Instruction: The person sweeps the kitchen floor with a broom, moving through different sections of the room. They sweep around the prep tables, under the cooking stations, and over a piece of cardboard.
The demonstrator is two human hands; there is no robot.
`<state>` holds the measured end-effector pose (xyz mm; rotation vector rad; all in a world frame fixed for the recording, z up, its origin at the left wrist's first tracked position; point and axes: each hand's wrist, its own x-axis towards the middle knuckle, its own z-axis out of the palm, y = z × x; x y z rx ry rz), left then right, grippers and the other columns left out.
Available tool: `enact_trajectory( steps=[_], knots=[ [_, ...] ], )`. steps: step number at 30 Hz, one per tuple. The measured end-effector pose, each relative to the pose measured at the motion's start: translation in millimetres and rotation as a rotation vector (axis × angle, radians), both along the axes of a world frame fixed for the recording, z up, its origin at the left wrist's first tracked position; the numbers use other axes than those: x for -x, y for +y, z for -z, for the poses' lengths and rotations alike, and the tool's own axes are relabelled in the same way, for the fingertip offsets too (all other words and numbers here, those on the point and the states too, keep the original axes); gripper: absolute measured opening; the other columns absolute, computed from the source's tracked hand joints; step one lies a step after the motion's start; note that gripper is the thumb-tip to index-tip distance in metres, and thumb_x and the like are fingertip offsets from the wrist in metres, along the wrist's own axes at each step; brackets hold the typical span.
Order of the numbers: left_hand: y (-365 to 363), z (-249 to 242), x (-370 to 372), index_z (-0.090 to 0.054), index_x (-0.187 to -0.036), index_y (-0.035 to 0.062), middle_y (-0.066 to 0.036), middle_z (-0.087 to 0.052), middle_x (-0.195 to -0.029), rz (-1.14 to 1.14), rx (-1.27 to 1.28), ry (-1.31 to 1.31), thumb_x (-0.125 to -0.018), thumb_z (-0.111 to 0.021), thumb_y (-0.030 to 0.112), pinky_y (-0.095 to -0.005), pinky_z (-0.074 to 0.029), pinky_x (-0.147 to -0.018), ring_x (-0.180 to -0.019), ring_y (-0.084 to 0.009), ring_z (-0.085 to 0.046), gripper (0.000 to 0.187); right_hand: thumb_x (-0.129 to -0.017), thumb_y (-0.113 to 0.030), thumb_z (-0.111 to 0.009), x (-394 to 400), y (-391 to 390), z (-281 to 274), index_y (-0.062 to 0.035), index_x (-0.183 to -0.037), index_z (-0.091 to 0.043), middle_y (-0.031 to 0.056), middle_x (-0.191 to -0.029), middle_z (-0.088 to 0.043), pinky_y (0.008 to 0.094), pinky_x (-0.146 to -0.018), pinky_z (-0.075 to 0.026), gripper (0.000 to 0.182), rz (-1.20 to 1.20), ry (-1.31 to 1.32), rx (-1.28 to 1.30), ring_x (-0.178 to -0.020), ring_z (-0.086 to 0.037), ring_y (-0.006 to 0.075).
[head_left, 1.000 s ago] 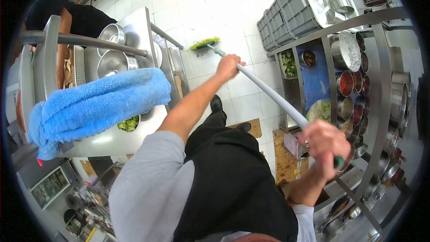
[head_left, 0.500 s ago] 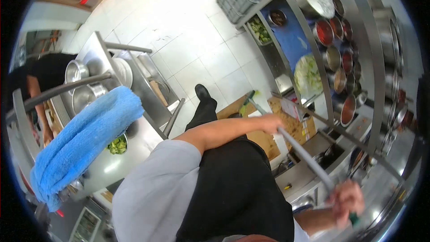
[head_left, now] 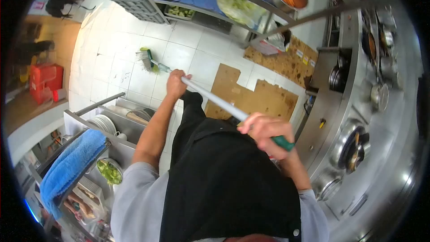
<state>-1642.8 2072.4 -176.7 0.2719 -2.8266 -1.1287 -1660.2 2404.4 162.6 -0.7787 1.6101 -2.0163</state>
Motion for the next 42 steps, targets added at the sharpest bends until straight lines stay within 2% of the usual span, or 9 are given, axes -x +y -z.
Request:
enact_trajectory(
  steps=[4, 8, 11, 14, 17, 26, 29, 35, 42],
  knots=[
    [162, -34, -7, -0.075, -0.080, 0.0030, -0.018, -0.069, -0.082, 0.180, -0.116, 0.056, -0.088, -0.084, 0.021, -0.0498, -0.053, -0.084, -0.083, -0.0405, -0.066, 0.022, -0.103, -0.032, -0.071, -44, 137, -59, -0.0027, -0.077, -0.066, 0.0076, -0.074, -0.064, 0.0487, -0.071, -0.062, 0.040, 0.347, -0.009, 0.059, -0.077, -0.071, 0.0340],
    [352, -81, -28, -0.076, -0.081, 0.0119, -0.016, -0.071, -0.084, 0.566, -0.185, -0.057, -0.090, -0.083, 0.037, -0.0536, -0.056, -0.078, -0.081, -0.0402, -0.069, 0.027, -0.102, -0.053, -0.070, -89, 265, -156, -0.0033, -0.076, -0.069, 0.0105, -0.068, -0.067, 0.0443, -0.063, -0.063, 0.057, 0.127, 0.332, -0.088, -0.069, -0.074, 0.0358],
    [445, -120, -26, -0.072, -0.083, 0.0133, -0.017, -0.071, -0.088, 0.886, -0.138, -0.146, -0.094, -0.075, 0.044, -0.0552, -0.054, -0.083, -0.093, -0.0405, -0.069, 0.033, -0.100, -0.055, -0.072, -115, 274, -201, -0.0039, -0.070, -0.067, 0.0113, -0.068, -0.068, 0.0436, -0.062, -0.062, 0.060, 0.054, 0.385, -0.240, -0.073, -0.076, 0.0366],
    [490, -73, -7, -0.071, -0.090, 0.0132, -0.016, -0.070, -0.097, 0.797, -0.251, -0.119, -0.094, -0.074, 0.046, -0.0532, -0.054, -0.084, -0.100, -0.0386, -0.069, 0.033, -0.098, -0.054, -0.074, -110, 222, -171, -0.0033, -0.065, -0.063, 0.0105, -0.066, -0.067, 0.0437, -0.064, -0.061, 0.062, 0.333, 0.352, -0.422, -0.069, -0.073, 0.0357],
    [447, -29, 19, -0.077, -0.106, 0.0182, -0.015, -0.069, -0.109, 0.720, -0.357, -0.106, -0.089, -0.072, 0.029, -0.0546, -0.056, -0.088, -0.106, -0.0390, -0.069, 0.021, -0.099, -0.051, -0.073, -84, 178, -129, -0.0025, -0.064, -0.060, 0.0105, -0.064, -0.064, 0.0431, -0.063, -0.058, 0.061, 0.370, 0.291, -0.442, -0.066, -0.070, 0.0355],
    [144, -55, 65, -0.076, -0.107, 0.0143, -0.015, -0.070, -0.108, 0.238, -0.176, -0.227, -0.093, -0.069, 0.032, -0.0499, -0.057, -0.094, -0.109, -0.0379, -0.069, 0.023, -0.103, -0.052, -0.067, 28, 33, -71, -0.0039, -0.068, -0.053, 0.0078, -0.062, -0.058, 0.0408, -0.061, -0.054, 0.061, 0.233, 0.168, -0.080, -0.068, -0.066, 0.0328],
    [25, -7, 77, -0.074, -0.099, 0.0105, -0.017, -0.071, -0.108, 0.047, -0.049, -0.206, -0.094, -0.070, 0.037, -0.0508, -0.057, -0.092, -0.107, -0.0375, -0.069, 0.027, -0.105, -0.047, -0.067, 70, -48, -38, -0.0042, -0.069, -0.052, 0.0069, -0.063, -0.058, 0.0413, -0.063, -0.055, 0.057, 0.153, 0.123, 0.024, -0.069, -0.067, 0.0321],
    [-222, 69, 72, -0.067, -0.100, 0.0078, -0.017, -0.068, -0.121, -0.316, -0.032, -0.245, -0.094, -0.076, 0.025, -0.0497, -0.054, -0.091, -0.111, -0.0420, -0.068, 0.020, -0.100, -0.004, -0.065, 113, -219, 71, 0.0004, -0.072, -0.055, 0.0089, -0.075, -0.060, 0.0454, -0.077, -0.058, 0.030, -0.051, 0.093, 0.170, -0.079, -0.066, 0.0293],
    [-188, -7, 66, -0.070, -0.092, 0.0008, -0.029, -0.070, -0.127, -0.140, 0.144, -0.074, -0.095, -0.077, 0.026, -0.0574, -0.042, -0.117, -0.128, -0.0470, -0.061, 0.026, -0.095, -0.006, -0.076, 109, -171, 22, -0.0018, -0.072, -0.057, 0.0087, -0.076, -0.059, 0.0462, -0.081, -0.058, 0.030, -0.146, 0.094, 0.140, -0.079, -0.065, 0.0331]
  ],
)
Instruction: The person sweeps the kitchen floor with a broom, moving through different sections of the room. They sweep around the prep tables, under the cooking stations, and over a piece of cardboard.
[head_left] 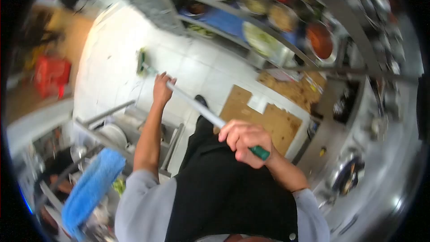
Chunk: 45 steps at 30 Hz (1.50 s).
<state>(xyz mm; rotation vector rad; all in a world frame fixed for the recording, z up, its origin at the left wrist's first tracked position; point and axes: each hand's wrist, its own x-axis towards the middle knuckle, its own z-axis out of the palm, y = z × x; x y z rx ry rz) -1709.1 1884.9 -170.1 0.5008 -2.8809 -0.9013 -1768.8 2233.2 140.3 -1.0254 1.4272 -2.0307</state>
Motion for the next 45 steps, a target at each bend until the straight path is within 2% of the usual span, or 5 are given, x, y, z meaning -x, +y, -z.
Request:
enact_trajectory(
  steps=[4, 7, 24, 31, 45],
  knots=[
    [141, -39, -3, -0.061, -0.077, 0.0015, -0.021, -0.071, -0.090, 0.108, -0.188, 0.247, -0.091, -0.079, 0.015, -0.0581, -0.042, -0.119, -0.107, -0.0431, -0.070, 0.027, -0.094, -0.018, -0.082, -26, 107, -83, -0.0013, -0.078, -0.065, 0.0092, -0.079, -0.064, 0.0462, -0.082, -0.058, 0.029, 0.026, -0.020, -0.122, -0.084, -0.069, 0.0351],
    [255, -72, -16, -0.067, -0.079, 0.0015, -0.022, -0.069, -0.085, 0.365, -0.316, 0.044, -0.090, -0.081, 0.018, -0.0569, -0.050, -0.079, -0.085, -0.0462, -0.065, 0.024, -0.094, -0.036, -0.083, -69, 204, -142, 0.0026, -0.095, -0.076, 0.0137, -0.089, -0.073, 0.0464, -0.076, -0.061, 0.039, 0.255, -0.075, -0.157, -0.085, -0.074, 0.0345],
    [812, -116, -158, -0.075, -0.124, 0.0116, -0.020, -0.075, -0.111, 2.073, -0.372, -0.500, -0.088, -0.078, 0.025, -0.0516, -0.055, -0.090, -0.106, -0.0413, -0.071, 0.038, -0.084, -0.068, -0.080, -318, 599, -254, 0.0011, -0.096, -0.075, 0.0171, -0.096, -0.074, 0.0394, -0.072, -0.064, 0.071, 0.587, 0.321, -0.439, -0.084, -0.077, 0.0335],
    [918, -89, -171, -0.073, -0.101, 0.0109, -0.018, -0.072, -0.097, 1.787, -0.606, -0.472, -0.087, -0.081, 0.035, -0.0513, -0.055, -0.080, -0.098, -0.0411, -0.070, 0.028, -0.094, -0.057, -0.078, -289, 620, -212, 0.0007, -0.078, -0.066, 0.0193, -0.079, -0.072, 0.0376, -0.063, -0.059, 0.061, 1.258, 0.176, -0.492, -0.078, -0.074, 0.0327],
    [975, -40, 186, -0.073, -0.094, 0.0108, -0.020, -0.074, -0.095, 1.220, -0.567, -0.265, -0.081, -0.074, 0.021, -0.0532, -0.055, -0.082, -0.096, -0.0433, -0.070, 0.017, -0.103, -0.053, -0.067, 44, 711, -157, -0.0013, -0.082, -0.050, 0.0111, -0.074, -0.054, 0.0443, -0.068, -0.067, 0.058, 1.302, -0.242, -0.207, -0.075, -0.063, 0.0267]
  ],
)
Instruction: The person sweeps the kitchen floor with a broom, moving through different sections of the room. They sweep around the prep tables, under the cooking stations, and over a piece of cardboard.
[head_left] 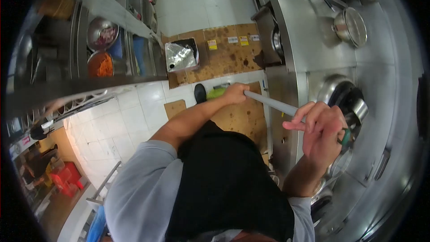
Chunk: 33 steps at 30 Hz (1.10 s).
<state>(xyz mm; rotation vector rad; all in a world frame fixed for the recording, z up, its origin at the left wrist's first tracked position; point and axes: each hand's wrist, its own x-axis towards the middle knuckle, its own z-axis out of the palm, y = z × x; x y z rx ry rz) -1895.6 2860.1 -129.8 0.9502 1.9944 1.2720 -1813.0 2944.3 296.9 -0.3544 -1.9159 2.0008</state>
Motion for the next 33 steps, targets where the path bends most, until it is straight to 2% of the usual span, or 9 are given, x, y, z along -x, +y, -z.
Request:
enact_trajectory(
  steps=[10, 13, 14, 15, 17, 22, 28, 31, 33],
  knots=[
    [38, 78, 315, -0.071, -0.079, 0.0103, -0.017, -0.068, -0.086, -0.298, -0.184, 0.042, -0.083, -0.077, 0.018, -0.0539, -0.055, -0.076, -0.088, -0.0393, -0.069, 0.011, -0.103, -0.049, -0.070, 130, 24, 119, -0.0032, -0.082, -0.050, 0.0075, -0.076, -0.055, 0.0510, -0.075, -0.066, 0.054, 0.058, 0.188, -0.182, -0.080, -0.063, 0.0261],
    [79, 51, 302, -0.071, -0.076, 0.0112, -0.016, -0.068, -0.083, -0.266, -0.273, 0.246, -0.087, -0.079, 0.025, -0.0535, -0.053, -0.071, -0.083, -0.0384, -0.069, 0.020, -0.108, -0.052, -0.060, 120, 70, 74, -0.0055, -0.076, -0.050, 0.0053, -0.071, -0.059, 0.0445, -0.064, -0.063, 0.057, -0.005, 0.177, -0.328, -0.078, -0.069, 0.0266],
    [89, -12, 275, -0.071, -0.075, 0.0116, -0.015, -0.069, -0.083, -0.195, -0.245, 0.465, -0.088, -0.080, 0.028, -0.0532, -0.052, -0.071, -0.081, -0.0385, -0.068, 0.023, -0.109, -0.054, -0.058, 109, 98, 44, -0.0071, -0.075, -0.051, 0.0046, -0.068, -0.059, 0.0434, -0.059, -0.061, 0.058, -0.049, 0.213, -0.321, -0.072, -0.070, 0.0273],
    [97, -79, 250, -0.072, -0.076, 0.0123, -0.014, -0.069, -0.080, -0.164, -0.083, 0.224, -0.087, -0.080, 0.028, -0.0543, -0.052, -0.072, -0.079, -0.0398, -0.068, 0.021, -0.109, -0.055, -0.057, 98, 125, 15, -0.0088, -0.074, -0.052, 0.0039, -0.064, -0.059, 0.0423, -0.053, -0.060, 0.058, -0.095, 0.249, -0.312, -0.067, -0.071, 0.0280],
    [143, -69, 198, -0.072, -0.076, 0.0117, -0.017, -0.068, -0.075, -0.021, -0.352, 0.292, -0.083, -0.080, 0.028, -0.0560, -0.053, -0.069, -0.076, -0.0424, -0.069, 0.019, -0.106, -0.052, -0.064, 103, 144, -41, -0.0076, -0.073, -0.052, 0.0049, -0.060, -0.057, 0.0444, -0.051, -0.061, 0.057, -0.121, 0.290, -0.353, -0.060, -0.071, 0.0300],
    [179, -68, 208, -0.072, -0.081, 0.0097, -0.016, -0.072, -0.085, 0.414, -0.104, 0.189, -0.080, -0.078, 0.031, -0.0550, -0.056, -0.075, -0.086, -0.0427, -0.071, 0.022, -0.104, -0.044, -0.070, 138, 183, -46, -0.0039, -0.068, -0.055, 0.0089, -0.061, -0.063, 0.0414, -0.055, -0.061, 0.056, -0.115, 0.196, -0.326, -0.054, -0.069, 0.0294],
    [187, 93, 395, -0.072, -0.094, 0.0131, -0.013, -0.072, -0.094, -0.162, 0.256, 0.368, -0.081, -0.085, 0.030, -0.0523, -0.057, -0.084, -0.097, -0.0386, -0.071, 0.025, -0.100, -0.009, -0.067, 251, 202, 119, 0.0013, -0.072, -0.056, 0.0130, -0.074, -0.064, 0.0413, -0.072, -0.060, 0.032, -0.228, 0.271, -0.283, -0.076, -0.069, 0.0314],
    [210, 88, 425, -0.070, -0.093, 0.0105, -0.016, -0.070, -0.101, -0.429, 0.218, 0.446, -0.088, -0.082, 0.030, -0.0536, -0.055, -0.086, -0.100, -0.0406, -0.068, 0.023, -0.094, 0.002, -0.065, 282, 232, 159, 0.0020, -0.072, -0.054, 0.0145, -0.078, -0.065, 0.0393, -0.073, -0.059, 0.024, -0.284, 0.232, -0.371, -0.081, -0.070, 0.0311],
    [225, 50, 426, -0.070, -0.092, 0.0087, -0.018, -0.069, -0.101, -0.418, 0.102, 0.367, -0.089, -0.082, 0.031, -0.0543, -0.054, -0.087, -0.100, -0.0417, -0.067, 0.026, -0.091, 0.007, -0.063, 288, 260, 112, 0.0025, -0.072, -0.055, 0.0153, -0.080, -0.066, 0.0384, -0.073, -0.057, 0.021, -0.292, 0.146, -0.356, -0.083, -0.070, 0.0303]
  ],
)
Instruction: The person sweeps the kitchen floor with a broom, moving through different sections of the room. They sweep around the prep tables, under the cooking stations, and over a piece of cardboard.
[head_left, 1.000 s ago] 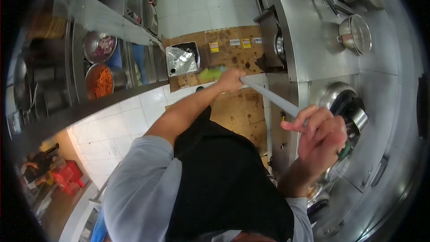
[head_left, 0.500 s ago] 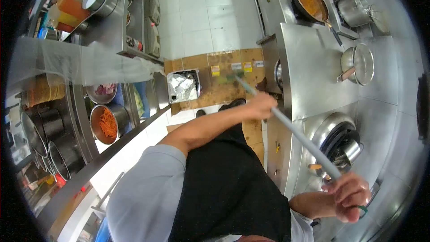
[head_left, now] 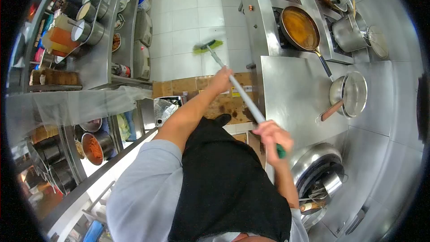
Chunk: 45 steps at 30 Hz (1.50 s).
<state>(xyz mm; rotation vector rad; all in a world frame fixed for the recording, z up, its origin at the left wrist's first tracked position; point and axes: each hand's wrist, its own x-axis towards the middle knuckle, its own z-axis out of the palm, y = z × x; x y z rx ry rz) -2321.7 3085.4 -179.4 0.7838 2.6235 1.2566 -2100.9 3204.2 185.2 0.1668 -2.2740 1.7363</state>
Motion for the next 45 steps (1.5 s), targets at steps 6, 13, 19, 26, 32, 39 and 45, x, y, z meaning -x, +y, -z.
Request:
enact_trajectory(
  steps=[6, 13, 19, 26, 32, 39, 45],
  knots=[
    [79, -148, -65, -0.071, -0.083, 0.0089, -0.015, -0.068, -0.089, 0.356, -0.152, -0.052, -0.085, -0.082, 0.032, -0.0537, -0.054, -0.082, -0.093, -0.0408, -0.067, 0.025, -0.097, -0.023, -0.074, 16, 60, -156, -0.0019, -0.068, -0.056, 0.0100, -0.063, -0.062, 0.0382, -0.051, -0.050, 0.041, -0.090, 0.144, 0.099, -0.054, -0.062, 0.0265],
    [79, -77, 55, -0.074, -0.087, 0.0109, -0.015, -0.069, -0.096, 0.097, -0.135, -0.208, -0.090, -0.081, 0.036, -0.0522, -0.051, -0.083, -0.096, -0.0419, -0.065, 0.027, -0.098, -0.018, -0.074, 151, 33, -91, -0.0007, -0.067, -0.048, 0.0099, -0.066, -0.056, 0.0392, -0.060, -0.054, 0.044, -0.269, 0.002, -0.120, -0.064, -0.060, 0.0271],
    [79, -34, 244, -0.072, -0.100, 0.0143, -0.014, -0.068, -0.105, -0.075, -0.004, -0.248, -0.093, -0.078, 0.034, -0.0536, -0.053, -0.087, -0.105, -0.0404, -0.067, 0.022, -0.103, -0.014, -0.069, 270, 29, 7, 0.0008, -0.072, -0.050, 0.0103, -0.073, -0.060, 0.0401, -0.067, -0.058, 0.038, -0.046, 0.210, 0.055, -0.072, -0.062, 0.0287],
    [42, -111, 342, -0.064, -0.091, 0.0124, -0.009, -0.068, -0.099, 0.125, -0.127, 0.211, -0.080, -0.080, 0.021, -0.0496, -0.054, -0.087, -0.100, -0.0373, -0.066, 0.021, -0.106, -0.047, -0.062, 362, 105, -114, -0.0110, -0.079, -0.048, 0.0060, -0.070, -0.056, 0.0413, -0.054, -0.063, 0.047, -0.191, 0.112, 0.102, -0.067, -0.062, 0.0247],
    [-58, -112, 288, -0.064, -0.081, 0.0071, -0.017, -0.063, -0.082, -0.031, -0.289, -0.287, -0.088, -0.079, 0.018, -0.0508, -0.049, -0.070, -0.081, -0.0406, -0.065, 0.020, -0.105, -0.046, -0.067, 501, 107, -145, -0.0121, -0.080, -0.047, 0.0049, -0.070, -0.053, 0.0329, -0.046, -0.055, 0.047, -0.318, -0.081, 0.479, -0.067, -0.063, 0.0255],
    [-44, 12, 403, -0.063, -0.080, 0.0058, -0.016, -0.061, -0.082, -0.577, -0.257, -0.039, -0.094, -0.075, 0.022, -0.0514, -0.048, -0.072, -0.083, -0.0400, -0.061, 0.024, -0.085, -0.022, -0.087, 632, -29, -99, -0.0040, -0.056, -0.044, 0.0060, -0.057, -0.047, 0.0398, -0.056, -0.048, 0.055, -0.684, -0.136, 0.176, -0.052, -0.053, 0.0268],
    [-24, -44, 546, -0.064, -0.079, 0.0049, -0.017, -0.064, -0.088, -0.464, -0.253, 0.036, -0.093, -0.078, 0.033, -0.0510, -0.050, -0.080, -0.089, -0.0418, -0.062, 0.034, -0.097, -0.053, -0.075, 686, -5, -99, -0.0073, -0.054, -0.047, 0.0012, -0.052, -0.051, 0.0312, -0.047, -0.050, 0.069, -0.658, 0.198, -0.002, -0.042, -0.053, 0.0196]
  ],
)
